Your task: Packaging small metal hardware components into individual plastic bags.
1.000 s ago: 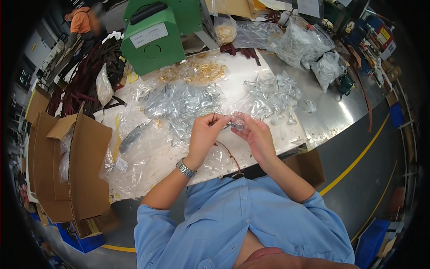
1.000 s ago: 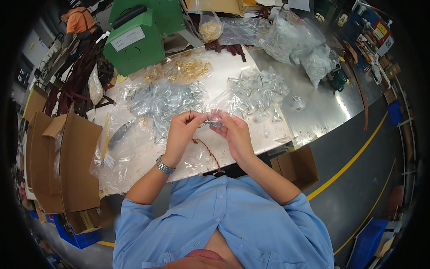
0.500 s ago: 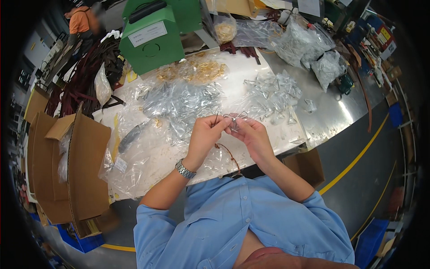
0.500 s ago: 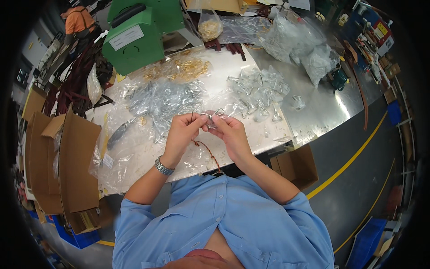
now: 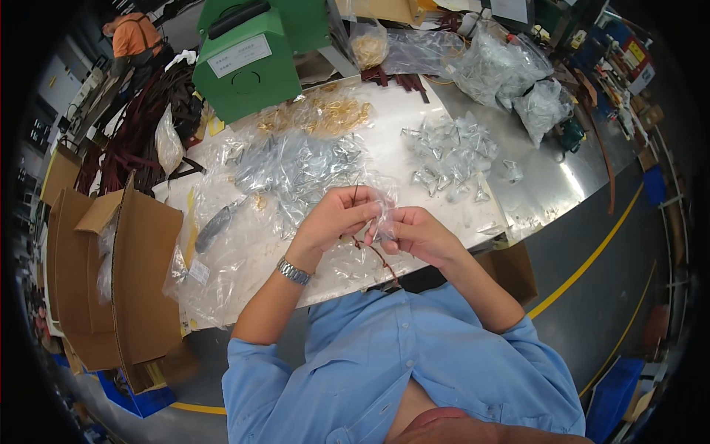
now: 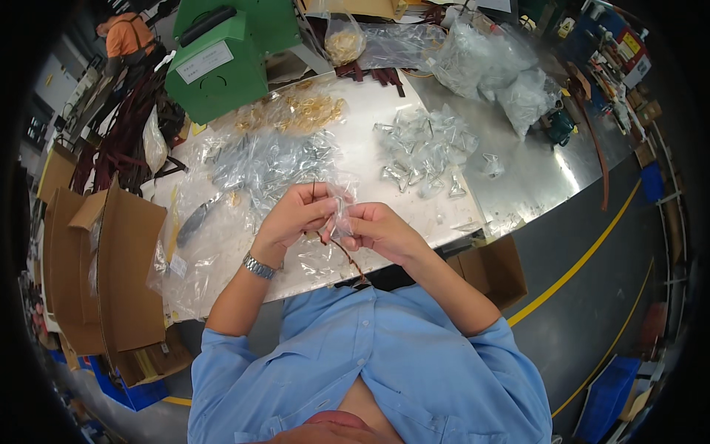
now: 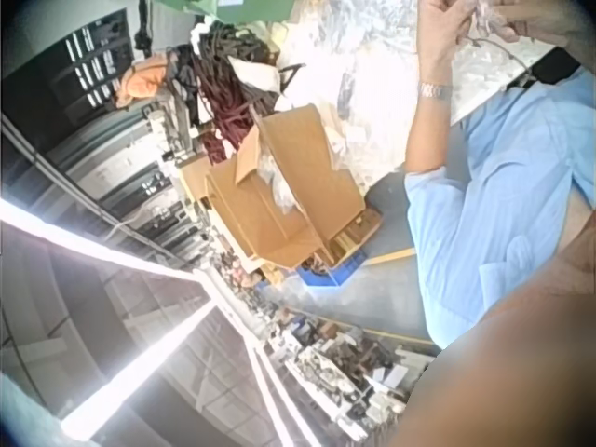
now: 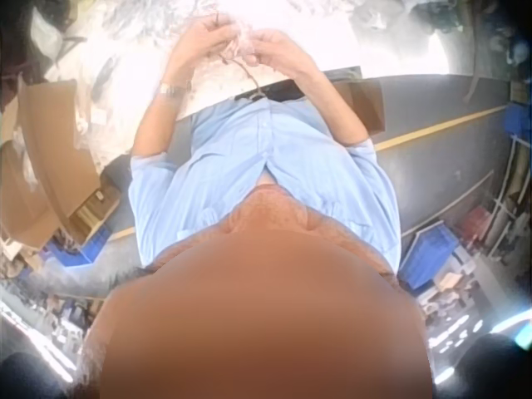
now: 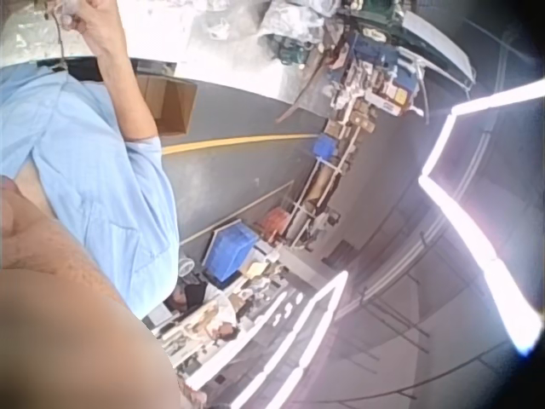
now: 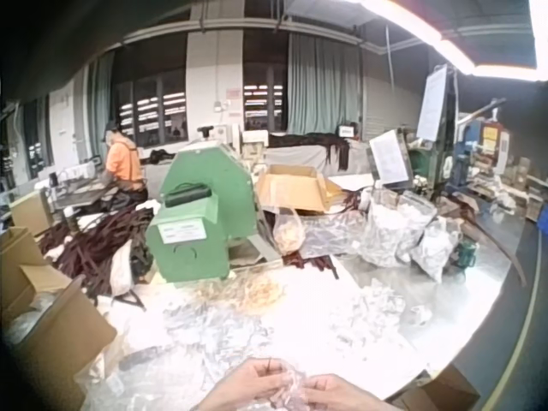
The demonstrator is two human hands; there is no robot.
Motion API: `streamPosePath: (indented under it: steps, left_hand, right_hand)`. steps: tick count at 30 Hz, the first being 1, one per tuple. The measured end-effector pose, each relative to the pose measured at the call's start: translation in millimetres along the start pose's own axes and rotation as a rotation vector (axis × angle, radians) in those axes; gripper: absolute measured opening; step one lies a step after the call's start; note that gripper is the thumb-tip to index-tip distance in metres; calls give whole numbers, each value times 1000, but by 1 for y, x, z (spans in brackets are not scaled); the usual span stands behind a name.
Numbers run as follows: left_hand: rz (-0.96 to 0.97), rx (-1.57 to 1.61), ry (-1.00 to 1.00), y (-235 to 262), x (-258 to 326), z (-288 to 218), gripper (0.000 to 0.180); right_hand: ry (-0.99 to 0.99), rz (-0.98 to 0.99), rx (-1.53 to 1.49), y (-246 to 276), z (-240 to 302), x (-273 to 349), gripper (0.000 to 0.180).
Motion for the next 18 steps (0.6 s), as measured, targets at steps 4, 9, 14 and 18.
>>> streamPosePath:
  steps: [4, 9, 14, 18]
  left_hand:
    - [-50, -84, -17, -7, 0, -2, 11]
    - [-181, -326, -219, 4, -1, 0, 11]
    - [-286, -173, -252, 3, -1, 3, 10]
    - [-147, -13, -129, 16, -2, 13, 15]
  right_hand:
    - [-86, 51, -40, 4, -2, 1, 31]
    - [-91, -147, -19, 12, 12, 9, 26]
    - [411, -421, 1288, -18, 30, 10, 15]
    - [400, -360, 1176, -20, 45, 17, 17]
Point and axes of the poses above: each hand's wrist, its own x-axis away from the middle knuckle, its own y-axis out of the back of the hand, z = x × y, the point moved 9 cm from there along -x, towards the middle knuckle, and after that the axes turned 2 degrees about -x, right-handed, at the moved point
